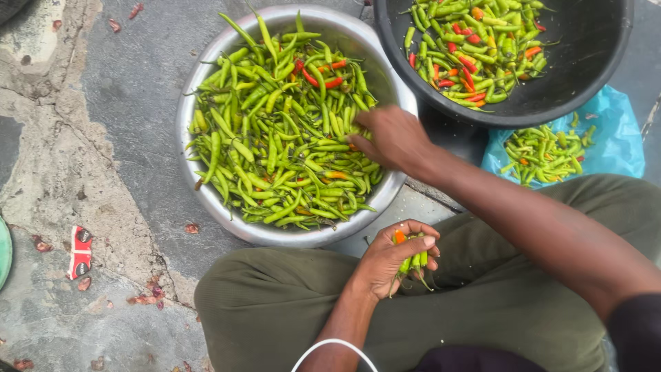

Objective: The person removes the stems from chili peppers by hand, taking them from a large metal bowl and placing the destemmed peppers into their lap.

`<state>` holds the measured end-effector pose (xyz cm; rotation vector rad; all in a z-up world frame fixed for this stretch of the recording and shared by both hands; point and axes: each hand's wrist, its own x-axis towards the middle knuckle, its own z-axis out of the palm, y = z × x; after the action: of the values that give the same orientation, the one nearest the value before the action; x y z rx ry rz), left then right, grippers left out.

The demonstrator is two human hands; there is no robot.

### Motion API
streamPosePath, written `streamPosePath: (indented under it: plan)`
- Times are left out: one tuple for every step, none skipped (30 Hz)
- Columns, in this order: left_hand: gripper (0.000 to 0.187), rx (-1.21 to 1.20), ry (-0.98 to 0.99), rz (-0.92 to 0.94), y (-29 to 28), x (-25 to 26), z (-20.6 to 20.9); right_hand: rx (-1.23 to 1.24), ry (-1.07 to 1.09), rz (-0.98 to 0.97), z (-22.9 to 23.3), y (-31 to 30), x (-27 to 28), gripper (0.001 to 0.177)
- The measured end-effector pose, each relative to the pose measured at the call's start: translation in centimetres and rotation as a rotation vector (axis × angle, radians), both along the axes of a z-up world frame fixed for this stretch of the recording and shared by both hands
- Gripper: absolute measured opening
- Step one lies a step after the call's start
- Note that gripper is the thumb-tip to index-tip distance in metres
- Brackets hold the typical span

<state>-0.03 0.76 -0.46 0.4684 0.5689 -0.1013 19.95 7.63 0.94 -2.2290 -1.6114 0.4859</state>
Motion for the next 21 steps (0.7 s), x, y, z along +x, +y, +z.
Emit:
streamPosePath:
  plan:
    - [0.023,-0.004,0.025,0.027,0.0,-0.1,-0.3,0.129,-0.033,0.005,-1.4,3.2,0.2,0.034]
    - [0.024,-0.009,0.05,0.054,0.0,-0.2,-0.5,0.258,-0.066,0.01,-2.8,6.2,0.4,0.034]
    - [0.024,-0.01,0.072,0.079,0.1,-0.3,-0.7,0.18,-0.095,-0.063,-3.9,9.2,0.8,0.037]
    - [0.024,-0.004,0.072,0.09,0.1,-0.3,-0.8,0.101,-0.123,-0.135,-4.8,11.3,0.8,0.042]
    - [0.025,0.002,0.069,0.099,0.0,-0.4,-0.8,0.083,-0.105,-0.152,-5.6,12.3,0.3,0.039]
    - [0.026,0.008,0.066,0.108,0.1,-0.4,-0.8,0.065,-0.088,-0.168,-5.8,13.0,-0.1,0.036]
    - [0.026,0.012,0.062,0.103,0.3,-0.2,-0.9,0.043,-0.072,-0.182,-6.1,13.2,-0.2,0.034]
    - [0.026,0.016,0.058,0.099,0.5,0.0,-0.9,0.053,-0.057,-0.13,-6.2,12.8,-0.4,0.03]
    - [0.026,0.011,0.062,0.101,0.2,-0.1,-0.9,0.052,-0.035,-0.07,-6.4,11.3,-0.9,0.027]
    - [0.026,0.009,0.048,0.11,-0.1,-0.1,-0.9,0.05,-0.013,-0.011,-6.3,9.3,-1.3,0.025]
    - [0.026,0.012,0.035,0.115,-0.1,-0.2,-0.9,0.029,0.05,0.005,-5.8,7.2,-1.2,0.027]
    - [0.025,0.015,0.022,0.121,-0.1,-0.1,-0.9,0.008,0.112,0.021,-5.1,4.9,-0.8,0.031]
    - [0.025,0.029,0.036,0.119,0.0,-0.1,-0.7,-0.052,0.151,-0.036,-4.2,3.3,-0.3,0.032]
    - [0.025,0.042,0.05,0.117,0.1,0.0,-0.6,-0.113,0.189,-0.093,-3.2,1.8,0.3,0.032]
    - [0.025,0.052,0.06,0.105,0.0,0.1,-0.6,-0.071,0.321,-0.16,-2.2,0.1,0.7,0.032]
    - [0.025,0.06,0.065,0.1,-0.1,0.3,-0.6,-0.028,0.452,-0.228,-1.1,-1.6,1.0,0.031]
    - [0.025,0.069,0.075,0.09,0.0,0.1,-0.6,0.026,0.668,-0.233,-0.2,-3.3,1.0,0.029]
    - [0.025,0.078,0.086,0.081,-0.1,-0.1,-0.6,0.083,0.883,-0.238,0.8,-4.8,0.8,0.029]
    - [0.024,0.057,0.088,0.11,0.0,-0.1,-0.6,0.148,1.095,-0.241,1.7,-6.3,0.8,0.029]
    - [0.023,0.036,0.091,0.138,0.1,-0.1,-0.6,0.106,1.125,-0.222,2.6,-8.2,0.7,0.028]
    - [0.023,0.016,0.093,0.171,0.2,-0.1,-0.5,0.062,1.154,-0.199,3.5,-10.3,0.3,0.027]
